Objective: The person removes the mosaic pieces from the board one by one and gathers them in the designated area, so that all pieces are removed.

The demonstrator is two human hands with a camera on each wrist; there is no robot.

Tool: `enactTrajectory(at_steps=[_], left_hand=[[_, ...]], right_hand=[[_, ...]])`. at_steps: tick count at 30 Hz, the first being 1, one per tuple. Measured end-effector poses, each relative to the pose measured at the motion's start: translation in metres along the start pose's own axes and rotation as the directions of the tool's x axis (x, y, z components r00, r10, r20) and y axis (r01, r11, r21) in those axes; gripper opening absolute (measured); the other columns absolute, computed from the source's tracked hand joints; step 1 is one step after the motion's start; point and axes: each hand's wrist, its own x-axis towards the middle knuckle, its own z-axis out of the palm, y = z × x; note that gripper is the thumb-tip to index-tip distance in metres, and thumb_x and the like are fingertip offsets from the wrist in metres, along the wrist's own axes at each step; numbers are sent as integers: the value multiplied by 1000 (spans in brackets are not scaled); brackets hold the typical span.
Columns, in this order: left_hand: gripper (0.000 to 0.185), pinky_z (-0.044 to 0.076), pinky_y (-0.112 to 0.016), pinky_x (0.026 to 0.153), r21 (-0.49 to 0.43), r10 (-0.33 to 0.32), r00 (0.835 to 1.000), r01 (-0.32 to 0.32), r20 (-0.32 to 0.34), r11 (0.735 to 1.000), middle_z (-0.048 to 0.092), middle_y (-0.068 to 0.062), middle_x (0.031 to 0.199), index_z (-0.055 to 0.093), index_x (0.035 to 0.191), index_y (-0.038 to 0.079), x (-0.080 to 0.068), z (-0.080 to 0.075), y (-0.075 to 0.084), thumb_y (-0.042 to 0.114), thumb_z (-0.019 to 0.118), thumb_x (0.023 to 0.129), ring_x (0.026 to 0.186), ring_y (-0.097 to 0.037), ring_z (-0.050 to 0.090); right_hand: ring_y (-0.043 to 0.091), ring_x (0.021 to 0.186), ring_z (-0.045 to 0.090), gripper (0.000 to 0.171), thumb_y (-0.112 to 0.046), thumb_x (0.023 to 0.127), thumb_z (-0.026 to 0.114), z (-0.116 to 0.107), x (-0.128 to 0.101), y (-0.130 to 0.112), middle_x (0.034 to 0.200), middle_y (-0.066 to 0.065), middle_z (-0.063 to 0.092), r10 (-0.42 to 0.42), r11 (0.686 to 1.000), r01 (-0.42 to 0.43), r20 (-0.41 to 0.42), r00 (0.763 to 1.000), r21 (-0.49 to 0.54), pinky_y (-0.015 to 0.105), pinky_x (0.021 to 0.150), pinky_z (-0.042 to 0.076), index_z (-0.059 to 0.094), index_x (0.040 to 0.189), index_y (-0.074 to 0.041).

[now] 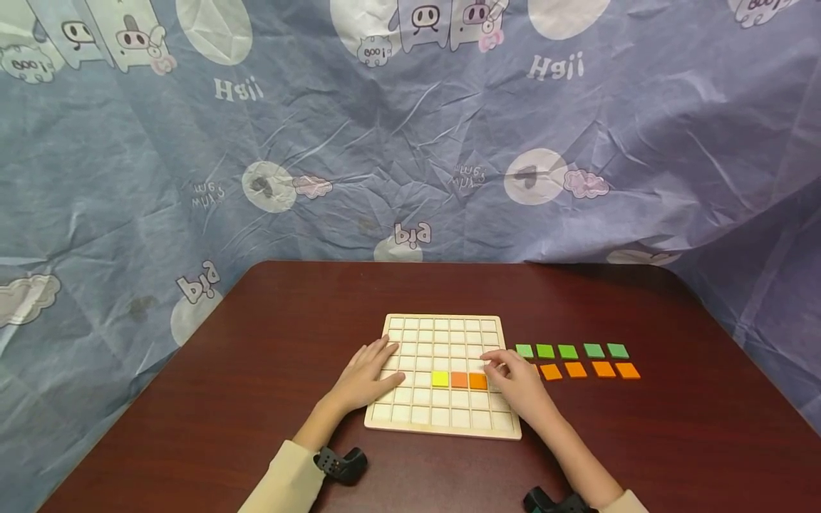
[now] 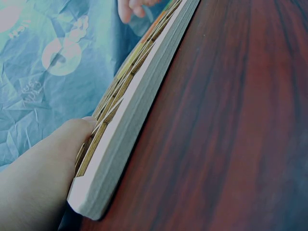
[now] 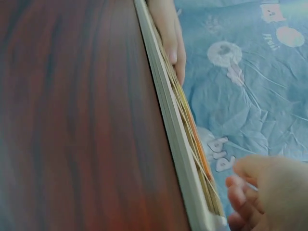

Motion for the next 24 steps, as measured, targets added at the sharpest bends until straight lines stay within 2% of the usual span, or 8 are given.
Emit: enactTrajectory(at_steps=[6,16,24], left_hand=[[65,12,-43,115,0,1,1000,-1,0,1000,18,-2,152,29,142,23,-2,2,0,58,37,88,139,-23,20],[65,12,-42,115,22,4,1000,-4,-6,1000,19,-3,152,29,142,22,1,0,0,58,38,88,139,-23,21],[65,12,-41,115,24,6,1000,-5,-8,1000,19,-2,152,30,142,23,1,2,-1,58,37,88,139,-22,20]], right_hand=[[1,71,45,19,-15,84,62,14,-2,8,86,0,54,-49,998,50,22,999,-35,16,61,41,65,102,-10],[2,74,44,11,-18,84,63,14,-1,11,93,1,54,-71,997,72,32,997,-35,16,64,40,67,94,-15],[4,73,42,9,-17,84,63,14,-1,12,91,1,52,-66,997,67,34,997,-30,17,63,38,67,92,-15]])
